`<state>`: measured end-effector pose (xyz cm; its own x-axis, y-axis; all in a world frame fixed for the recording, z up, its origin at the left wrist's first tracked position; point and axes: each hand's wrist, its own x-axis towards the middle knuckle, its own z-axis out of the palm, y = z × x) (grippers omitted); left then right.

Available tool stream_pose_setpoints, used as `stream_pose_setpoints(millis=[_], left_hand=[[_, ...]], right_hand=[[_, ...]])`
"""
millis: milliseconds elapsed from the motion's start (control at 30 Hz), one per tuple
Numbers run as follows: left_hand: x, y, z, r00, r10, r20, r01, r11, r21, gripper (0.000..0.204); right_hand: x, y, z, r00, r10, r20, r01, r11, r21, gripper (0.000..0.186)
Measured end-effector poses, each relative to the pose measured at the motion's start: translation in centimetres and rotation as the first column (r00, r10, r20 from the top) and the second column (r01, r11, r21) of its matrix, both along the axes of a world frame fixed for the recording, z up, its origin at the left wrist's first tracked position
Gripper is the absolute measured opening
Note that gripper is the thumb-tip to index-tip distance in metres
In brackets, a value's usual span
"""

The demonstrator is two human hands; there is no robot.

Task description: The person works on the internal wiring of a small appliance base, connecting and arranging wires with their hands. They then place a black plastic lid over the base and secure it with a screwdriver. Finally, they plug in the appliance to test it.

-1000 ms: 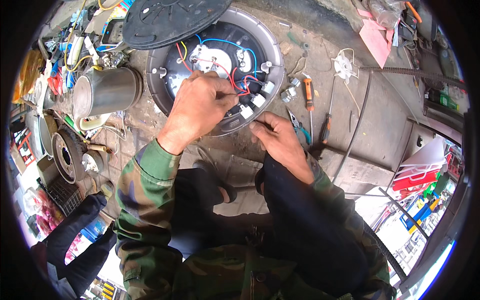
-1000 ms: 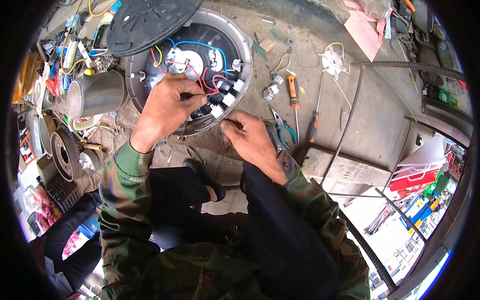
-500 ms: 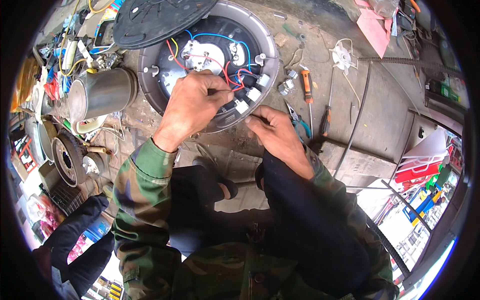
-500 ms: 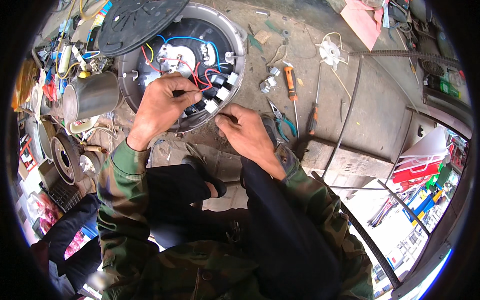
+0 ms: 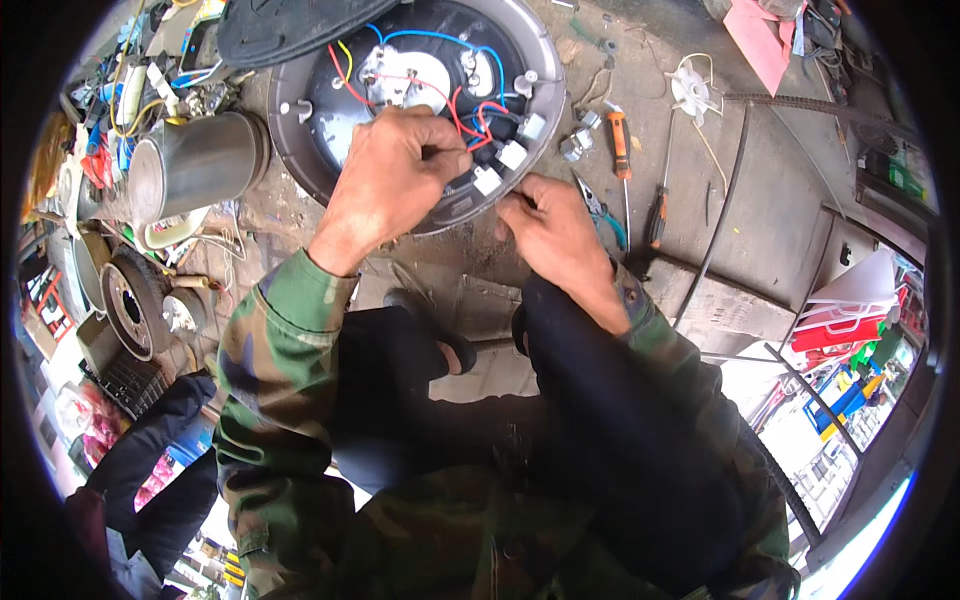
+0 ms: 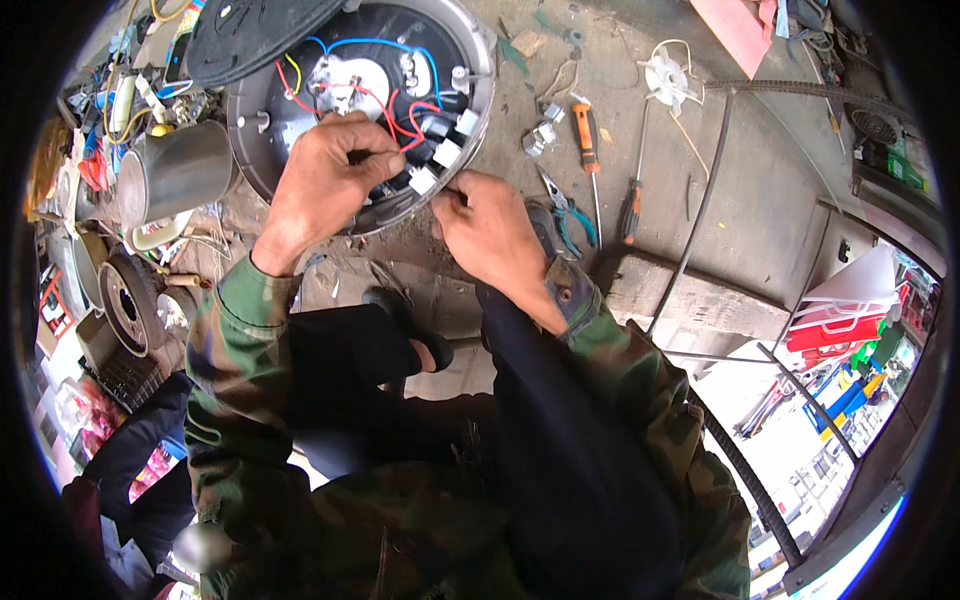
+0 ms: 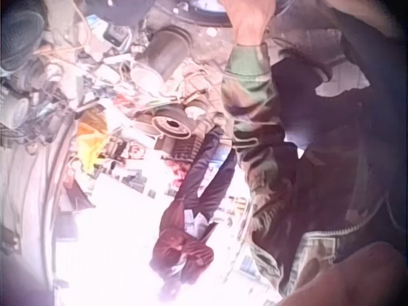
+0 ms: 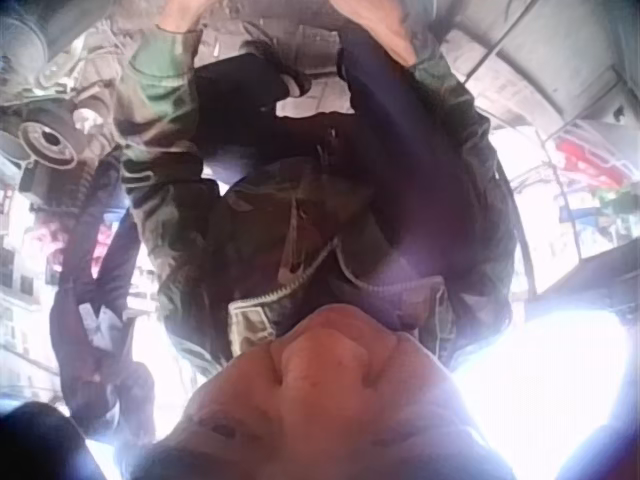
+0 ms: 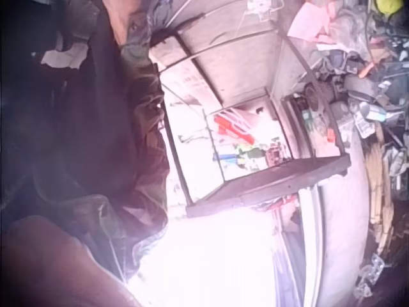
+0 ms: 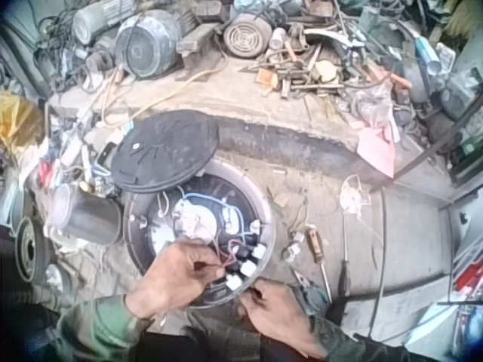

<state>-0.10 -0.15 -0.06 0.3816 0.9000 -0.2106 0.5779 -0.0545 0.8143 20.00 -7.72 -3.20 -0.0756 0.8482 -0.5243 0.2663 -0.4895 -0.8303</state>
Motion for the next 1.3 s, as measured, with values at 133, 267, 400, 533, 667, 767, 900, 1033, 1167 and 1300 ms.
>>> stream_pose_setpoints(millis=[133,267,400,533,667,767,900,1033,1167,1300], left_hand=[[-0.1,0.0,-0.2,1.000,0.018,0.015,-0.018,1.000,0.021,0.010],[0.1,-0.2,-0.4,0.998,0.034,0.046,-0.033,0.999,-0.016,0.010],[0.4,0.0,-0.2,1.000,-0.003,0.024,0.003,1.000,0.028,0.011],[0.0,0.3,0.6,1.000,-0.011,-0.019,0.010,0.999,-0.034,0.013],[-0.4,-0.1,1.1,0.996,-0.047,-0.072,0.050,0.998,0.034,0.014],[-0.5,-0.3,1.5,0.994,-0.043,-0.097,0.058,0.985,0.162,0.011],[-1.2,-1.0,1.1,0.995,0.026,-0.100,0.005,0.955,0.295,0.012],[-1.9,-1.3,2.3,0.980,0.166,-0.109,-0.133,0.957,0.258,0.012],[-2.4,-2.6,2.5,0.961,0.210,-0.179,-0.165,0.958,0.237,0.012],[-2.5,-3.2,1.8,0.946,0.171,-0.277,-0.052,0.919,0.390,0.016]], right_hand=[[0.0,0.1,-0.6,0.998,0.027,0.054,-0.030,0.998,0.061,0.024],[-0.3,0.5,0.7,0.994,0.048,0.103,-0.050,0.999,0.014,0.025],[-0.3,0.7,1.5,0.994,0.026,0.104,-0.023,0.999,-0.030,0.027],[0.3,0.7,1.9,0.996,0.040,0.077,-0.040,0.999,-0.012,0.029],[1.6,0.6,1.8,0.998,0.039,-0.053,-0.046,0.988,-0.144,0.025],[3.6,0.6,0.8,0.998,0.031,0.055,-0.024,0.992,-0.123,0.025],[7.2,0.1,-3.6,0.982,-0.057,0.178,0.081,0.988,-0.132,0.024],[11.4,0.8,-9.0,0.915,-0.114,0.388,0.094,0.993,0.071,0.024],[12.4,2.6,-10.8,0.790,-0.189,0.584,0.099,0.978,0.184,0.032],[11.8,4.1,-11.1,0.657,-0.187,0.731,0.004,0.970,0.245,0.035]])
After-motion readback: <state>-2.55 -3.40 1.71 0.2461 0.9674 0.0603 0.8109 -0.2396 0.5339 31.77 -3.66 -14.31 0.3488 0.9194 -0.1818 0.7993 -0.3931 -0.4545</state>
